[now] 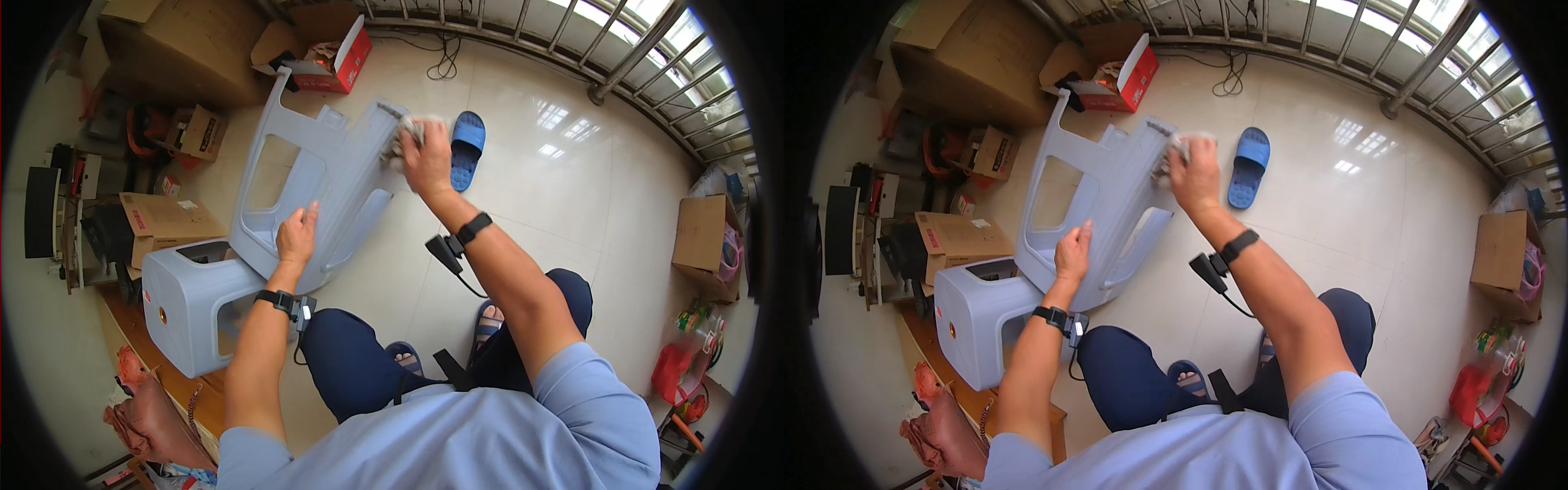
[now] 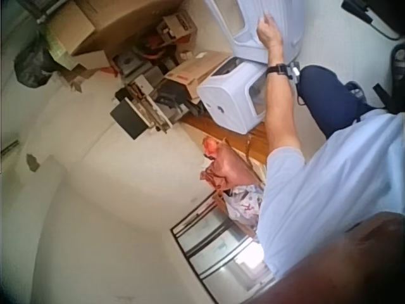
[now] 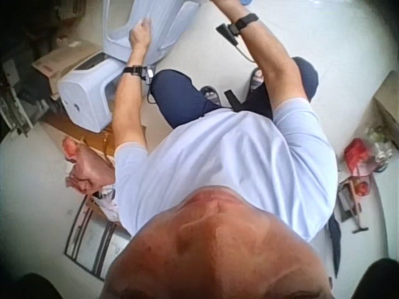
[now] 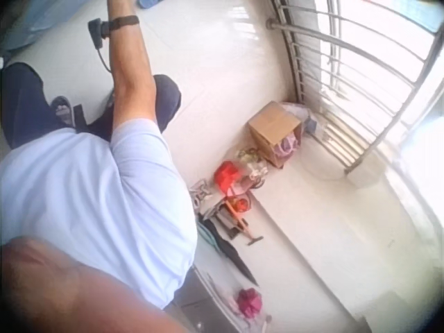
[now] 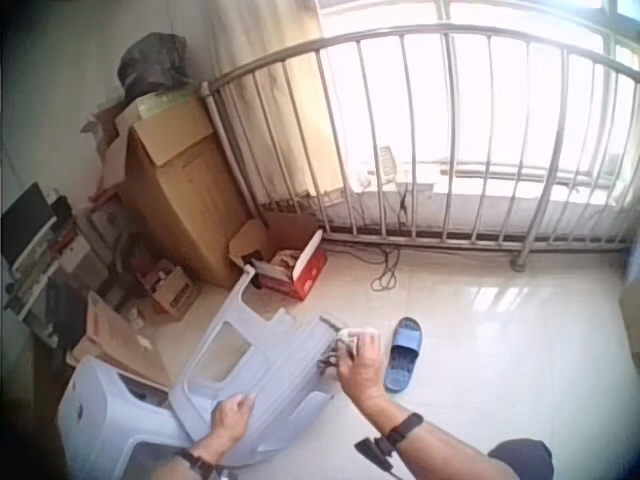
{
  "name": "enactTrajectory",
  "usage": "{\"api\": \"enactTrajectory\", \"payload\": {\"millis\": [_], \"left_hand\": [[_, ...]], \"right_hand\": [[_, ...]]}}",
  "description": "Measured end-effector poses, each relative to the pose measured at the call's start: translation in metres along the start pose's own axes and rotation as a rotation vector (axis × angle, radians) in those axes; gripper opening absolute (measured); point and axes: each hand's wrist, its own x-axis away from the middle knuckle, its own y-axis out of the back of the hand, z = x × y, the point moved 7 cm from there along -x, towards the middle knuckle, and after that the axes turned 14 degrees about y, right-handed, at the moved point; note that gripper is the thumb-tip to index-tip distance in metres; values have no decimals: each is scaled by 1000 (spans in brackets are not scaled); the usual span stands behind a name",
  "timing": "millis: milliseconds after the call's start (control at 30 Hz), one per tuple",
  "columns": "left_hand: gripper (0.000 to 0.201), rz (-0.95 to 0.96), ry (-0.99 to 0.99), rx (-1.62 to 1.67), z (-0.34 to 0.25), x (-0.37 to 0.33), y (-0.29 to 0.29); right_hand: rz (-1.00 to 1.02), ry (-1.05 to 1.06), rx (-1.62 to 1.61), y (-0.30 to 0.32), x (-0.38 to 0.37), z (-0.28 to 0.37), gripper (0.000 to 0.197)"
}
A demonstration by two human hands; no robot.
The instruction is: Cleaning a plastic stool with a cloth rag.
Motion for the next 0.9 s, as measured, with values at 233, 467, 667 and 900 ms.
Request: {"api": "enactTrajectory", "payload": {"millis": [233,467,667,900], "left_hand": [[77,27,31,52,-23,-22,1],[77,50,21,37,-28,-12,-12],[76,6,25,28,-15,-13,2],[75,14,48,57,-10,-19,-2]], "right_hand": [[122,-42,19,-18,-11,6,34],[124,-264,117,6,29,-47,32],[-6,-104,-79,-9,-3,9,28],[76,-202,-171,-21,26,7,26]]}}
